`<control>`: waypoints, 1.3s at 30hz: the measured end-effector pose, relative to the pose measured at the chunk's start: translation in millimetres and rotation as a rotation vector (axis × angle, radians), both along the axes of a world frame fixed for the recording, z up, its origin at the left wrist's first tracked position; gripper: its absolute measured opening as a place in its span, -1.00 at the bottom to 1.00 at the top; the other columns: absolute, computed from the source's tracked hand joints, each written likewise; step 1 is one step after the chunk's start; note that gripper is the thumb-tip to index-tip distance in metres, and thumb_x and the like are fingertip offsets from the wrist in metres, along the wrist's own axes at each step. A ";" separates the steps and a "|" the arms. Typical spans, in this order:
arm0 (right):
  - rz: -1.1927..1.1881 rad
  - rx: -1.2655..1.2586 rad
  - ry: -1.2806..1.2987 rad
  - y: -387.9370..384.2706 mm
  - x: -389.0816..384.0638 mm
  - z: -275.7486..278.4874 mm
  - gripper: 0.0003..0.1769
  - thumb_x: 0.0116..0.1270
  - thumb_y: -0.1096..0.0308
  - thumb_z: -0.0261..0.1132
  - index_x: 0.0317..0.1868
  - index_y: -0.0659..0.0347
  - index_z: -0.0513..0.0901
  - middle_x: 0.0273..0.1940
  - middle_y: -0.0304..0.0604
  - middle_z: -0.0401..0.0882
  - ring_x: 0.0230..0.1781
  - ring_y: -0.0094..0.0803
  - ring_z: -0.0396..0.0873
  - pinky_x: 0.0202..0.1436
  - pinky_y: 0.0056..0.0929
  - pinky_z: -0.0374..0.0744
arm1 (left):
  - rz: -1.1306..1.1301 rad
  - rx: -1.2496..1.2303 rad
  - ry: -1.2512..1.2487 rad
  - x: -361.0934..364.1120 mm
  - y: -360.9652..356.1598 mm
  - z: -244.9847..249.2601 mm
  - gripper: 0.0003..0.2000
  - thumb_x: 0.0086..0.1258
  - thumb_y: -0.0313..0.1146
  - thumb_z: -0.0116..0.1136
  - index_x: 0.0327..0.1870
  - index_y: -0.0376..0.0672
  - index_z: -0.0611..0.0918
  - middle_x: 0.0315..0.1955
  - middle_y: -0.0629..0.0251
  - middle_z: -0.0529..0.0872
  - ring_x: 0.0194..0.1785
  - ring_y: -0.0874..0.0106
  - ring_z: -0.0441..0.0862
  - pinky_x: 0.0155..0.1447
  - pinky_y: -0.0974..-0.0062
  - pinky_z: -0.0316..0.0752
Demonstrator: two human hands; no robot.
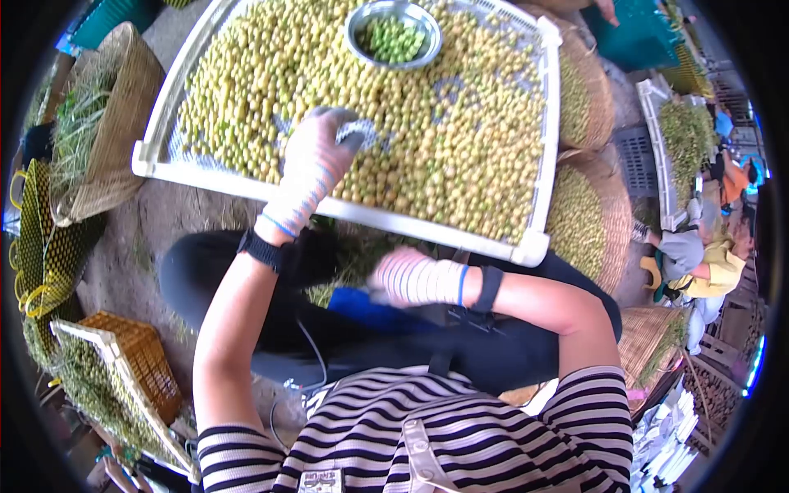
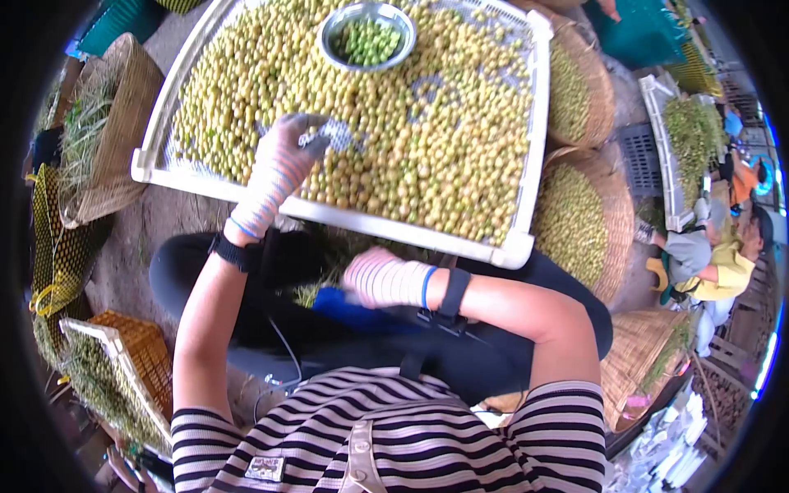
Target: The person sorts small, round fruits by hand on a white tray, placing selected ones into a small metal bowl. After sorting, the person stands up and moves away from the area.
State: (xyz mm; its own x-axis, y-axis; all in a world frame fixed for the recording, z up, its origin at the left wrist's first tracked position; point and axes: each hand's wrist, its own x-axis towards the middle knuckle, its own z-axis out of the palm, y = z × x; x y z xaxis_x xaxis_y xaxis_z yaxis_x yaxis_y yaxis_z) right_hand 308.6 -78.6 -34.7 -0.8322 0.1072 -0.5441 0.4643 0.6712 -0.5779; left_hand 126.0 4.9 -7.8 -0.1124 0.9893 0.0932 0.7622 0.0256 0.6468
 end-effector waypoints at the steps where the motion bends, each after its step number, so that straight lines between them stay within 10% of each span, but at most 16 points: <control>1: 0.025 -0.009 -0.021 16.4 -0.1 38.5 -0.69 0.14 0.06 0.21 -0.35 0.13 0.64 -0.47 -0.02 0.58 -0.35 0.01 0.58 -0.21 -0.09 0.53 | -0.024 -0.008 0.073 -2.6 2.5 -0.4 -0.66 0.10 -0.25 0.29 -0.08 -0.08 0.63 -0.03 0.05 0.59 0.05 0.15 0.54 0.09 0.30 0.45; 5: -0.236 0.331 -0.072 99.3 14.8 108.3 -0.84 0.07 0.27 0.21 -0.46 0.14 0.67 -0.52 -0.07 0.62 -0.42 -0.08 0.64 -0.38 -0.15 0.58 | -0.083 -0.101 0.393 3.5 15.4 -13.4 -0.41 0.05 -0.10 0.34 0.16 -0.03 0.48 0.25 -0.14 0.31 0.34 -0.09 0.19 0.37 0.11 0.15; 8: -0.308 0.759 0.189 165.5 41.9 42.9 -0.50 0.18 0.16 0.23 0.13 0.11 0.47 0.21 0.08 0.35 0.23 0.00 0.32 0.19 -0.12 0.41 | -0.190 -0.123 0.412 31.6 31.1 -19.7 -0.30 0.10 0.00 0.27 0.29 -0.08 0.37 0.35 -0.13 0.15 0.43 -0.07 0.02 0.44 0.07 -0.03; 10: -0.174 0.835 0.277 188.3 49.5 8.6 -0.37 0.20 0.11 0.24 0.27 0.06 0.33 0.30 0.07 0.21 0.29 0.03 0.23 0.25 -0.08 0.36 | -0.258 -0.244 0.473 56.6 40.9 -15.8 -0.27 0.15 0.02 0.22 0.34 -0.08 0.30 0.38 -0.06 0.09 0.45 -0.04 -0.04 0.45 0.03 -0.07; 18: -0.046 0.403 -0.266 211.1 110.9 64.9 -0.53 0.16 0.21 0.28 0.13 -0.01 0.53 0.19 -0.01 0.37 0.07 -0.05 0.46 0.13 -0.23 0.48 | -0.558 -0.403 0.464 85.8 -24.0 3.7 -0.31 0.22 0.01 0.15 0.38 0.08 0.22 0.40 0.11 0.10 0.44 -0.06 -0.02 0.42 -0.07 -0.05; 20: -0.191 0.558 -0.146 227.3 94.9 44.8 -0.73 0.15 0.29 0.23 -0.10 0.04 0.63 -0.18 -0.04 0.54 -0.19 -0.10 0.57 -0.13 -0.21 0.57 | -0.561 -0.400 0.459 86.6 -28.9 10.9 -0.36 0.20 -0.05 0.18 0.33 0.09 0.31 0.38 0.14 0.16 0.43 -0.01 0.04 0.42 -0.07 -0.05; 24: -0.276 0.820 0.186 237.7 45.7 12.5 -0.84 0.14 0.44 0.12 -0.35 0.13 0.66 -0.30 -0.07 0.61 -0.25 -0.15 0.62 -0.22 -0.18 0.59 | -0.596 -0.241 0.381 72.7 -29.4 22.7 -0.53 0.17 -0.19 0.23 0.15 -0.01 0.51 0.26 0.17 0.37 0.34 0.09 0.26 0.35 0.03 0.17; 30: -0.422 0.735 -0.003 240.6 35.8 3.5 -0.85 0.13 0.45 0.19 -0.27 0.26 0.59 -0.38 0.01 0.62 -0.32 -0.12 0.63 -0.24 -0.21 0.60 | -0.059 -0.680 -0.936 44.7 -8.6 0.3 -0.76 0.40 -0.29 0.07 -0.08 -0.27 0.60 -0.24 0.24 0.69 -0.28 0.47 0.62 -0.15 0.49 0.53; 35: -0.999 -0.449 0.436 189.0 39.8 35.6 -0.87 0.31 0.37 0.19 -0.26 0.26 0.55 -0.50 -0.24 0.57 -0.68 -0.56 0.50 -0.59 -0.58 0.47 | 0.053 -0.772 -1.606 45.7 -4.5 -20.7 -0.63 0.40 -0.09 0.05 -0.01 -0.22 0.56 -0.22 0.24 0.67 -0.31 0.45 0.62 -0.31 0.60 0.46; 39: -0.778 -0.119 0.603 146.6 33.3 33.5 -0.90 0.29 0.42 0.19 -0.28 0.29 0.55 -0.48 -0.24 0.56 -0.58 -0.63 0.46 -0.53 -0.59 0.45 | 0.074 -0.880 -1.689 54.8 -18.2 -17.7 -0.59 0.38 0.06 -0.01 -0.16 -0.16 0.57 -0.35 0.33 0.63 -0.39 0.51 0.56 -0.41 0.62 0.38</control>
